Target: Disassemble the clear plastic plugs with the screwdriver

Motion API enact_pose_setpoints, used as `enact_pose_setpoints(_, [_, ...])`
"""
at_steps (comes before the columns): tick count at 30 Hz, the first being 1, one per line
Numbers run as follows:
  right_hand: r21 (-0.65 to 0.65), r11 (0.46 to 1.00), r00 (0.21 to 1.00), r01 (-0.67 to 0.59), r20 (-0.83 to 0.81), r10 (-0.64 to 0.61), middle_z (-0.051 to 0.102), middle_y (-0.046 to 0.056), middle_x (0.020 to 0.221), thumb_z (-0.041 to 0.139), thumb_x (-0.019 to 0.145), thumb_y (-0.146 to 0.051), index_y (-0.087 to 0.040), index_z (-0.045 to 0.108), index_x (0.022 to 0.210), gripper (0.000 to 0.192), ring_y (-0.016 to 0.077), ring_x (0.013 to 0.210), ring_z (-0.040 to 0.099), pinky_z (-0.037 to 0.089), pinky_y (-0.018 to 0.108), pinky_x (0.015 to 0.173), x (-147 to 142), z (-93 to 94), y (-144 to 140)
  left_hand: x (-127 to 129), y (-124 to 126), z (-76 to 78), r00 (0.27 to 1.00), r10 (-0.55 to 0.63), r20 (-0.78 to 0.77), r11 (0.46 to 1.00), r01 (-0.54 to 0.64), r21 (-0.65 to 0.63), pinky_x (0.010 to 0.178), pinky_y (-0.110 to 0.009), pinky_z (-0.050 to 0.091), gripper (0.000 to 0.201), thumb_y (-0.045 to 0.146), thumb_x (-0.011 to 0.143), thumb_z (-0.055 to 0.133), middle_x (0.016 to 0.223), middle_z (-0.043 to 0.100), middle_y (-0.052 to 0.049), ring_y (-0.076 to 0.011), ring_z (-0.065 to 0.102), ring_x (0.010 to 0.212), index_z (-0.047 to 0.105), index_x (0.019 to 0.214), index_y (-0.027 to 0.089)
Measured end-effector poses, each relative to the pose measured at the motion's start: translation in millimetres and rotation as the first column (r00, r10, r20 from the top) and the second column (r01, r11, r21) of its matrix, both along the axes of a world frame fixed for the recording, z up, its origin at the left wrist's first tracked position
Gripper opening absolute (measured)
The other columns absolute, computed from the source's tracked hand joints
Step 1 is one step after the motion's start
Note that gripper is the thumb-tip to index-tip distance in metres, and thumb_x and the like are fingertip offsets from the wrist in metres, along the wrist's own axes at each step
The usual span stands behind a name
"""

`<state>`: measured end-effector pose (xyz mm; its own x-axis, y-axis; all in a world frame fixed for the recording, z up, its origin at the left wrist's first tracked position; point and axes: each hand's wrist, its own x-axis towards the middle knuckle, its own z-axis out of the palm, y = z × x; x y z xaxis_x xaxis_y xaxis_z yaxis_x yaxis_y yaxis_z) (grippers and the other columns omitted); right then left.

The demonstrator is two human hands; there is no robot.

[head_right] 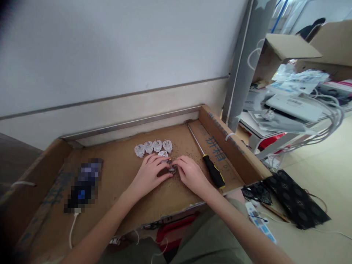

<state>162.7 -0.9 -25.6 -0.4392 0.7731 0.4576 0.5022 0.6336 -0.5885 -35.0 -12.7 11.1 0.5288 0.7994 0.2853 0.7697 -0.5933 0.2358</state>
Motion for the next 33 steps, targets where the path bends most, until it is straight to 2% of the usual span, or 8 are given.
enact_pose_setpoints(3, [0.015, 1.0, 1.0, 0.008, -0.016, -0.008, 0.059, 0.005, 0.099, 0.04, 0.089, -0.009, -0.017, 0.059, 0.1, 0.024, 0.0127, 0.094, 0.054, 0.047, 0.029, 0.087, 1, 0.7, 0, 1, 2, -1.7, 0.999, -0.031, 0.028, 1.0, 0.031, -0.004, 0.106, -0.042, 0.027, 0.023, 0.043, 0.085, 0.056, 0.116, 0.065, -0.002, -0.0198, 0.053, 0.111, 0.063, 0.094, 0.024])
enact_pose_setpoints(12, [0.121, 0.991, 0.997, 0.054, -0.067, -0.047, 0.058, 0.004, 0.103, 0.041, 0.087, -0.006, -0.019, 0.058, 0.103, 0.026, 0.0109, 0.098, 0.054, 0.047, 0.027, 0.089, 3, 4.4, -4, 1, -9, -3.4, 0.981, 0.077, 0.176, 0.989, -0.053, -0.14, 0.098, -0.039, 0.038, 0.024, 0.042, 0.088, 0.052, 0.125, 0.063, -0.002, -0.0195, 0.053, 0.114, 0.062, 0.103, 0.026])
enact_pose_setpoints(19, [0.209, 0.976, 0.996, 0.068, -0.063, -0.056, 0.058, 0.005, 0.105, 0.04, 0.087, -0.004, -0.018, 0.058, 0.103, 0.028, 0.012, 0.101, 0.055, 0.048, 0.027, 0.091, 6, 5.2, -8, 2, -11, -1.2, 0.987, 0.05, 0.154, 0.999, -0.049, -0.012, 0.103, -0.043, 0.034, 0.024, 0.037, 0.091, 0.048, 0.126, 0.062, -0.004, -0.0192, 0.054, 0.115, 0.06, 0.107, 0.025])
enact_pose_setpoints(22, [0.225, 0.972, 0.998, 0.063, -0.04, -0.055, 0.058, 0.007, 0.104, 0.039, 0.086, -0.004, -0.017, 0.058, 0.103, 0.028, 0.0129, 0.099, 0.055, 0.049, 0.028, 0.089, 8, 5.7, -8, 3, -13, 0.5, 0.988, 0.053, 0.145, 0.999, -0.051, -0.019, 0.1, -0.04, 0.039, 0.024, 0.034, 0.092, 0.047, 0.128, 0.06, -0.005, -0.0186, 0.054, 0.115, 0.058, 0.109, 0.024])
enact_pose_setpoints(28, [0.22, 0.975, 0.997, -0.04, 0.071, 0.025, 0.059, 0.008, 0.104, 0.037, 0.089, -0.007, -0.016, 0.059, 0.1, 0.026, 0.0151, 0.096, 0.056, 0.05, 0.031, 0.083, 11, 12.6, -5, 5, -15, 0.4, 0.989, 0.029, 0.146, 0.997, -0.017, -0.081, 0.099, -0.039, 0.041, 0.024, 0.029, 0.093, 0.043, 0.13, 0.059, -0.006, -0.0186, 0.053, 0.117, 0.057, 0.111, 0.023])
enact_pose_setpoints(33, [0.134, 0.979, 0.982, -0.151, 0.132, 0.134, 0.059, 0.006, 0.102, 0.038, 0.088, -0.008, -0.016, 0.059, 0.096, 0.023, 0.014, 0.096, 0.055, 0.048, 0.03, 0.085, 15, 27.6, 3, 6, -15, 0.5, 0.966, 0.045, 0.255, 0.983, 0.003, -0.182, 0.098, -0.039, 0.042, 0.022, 0.029, 0.093, 0.043, 0.126, 0.06, -0.006, -0.0188, 0.053, 0.117, 0.056, 0.109, 0.023])
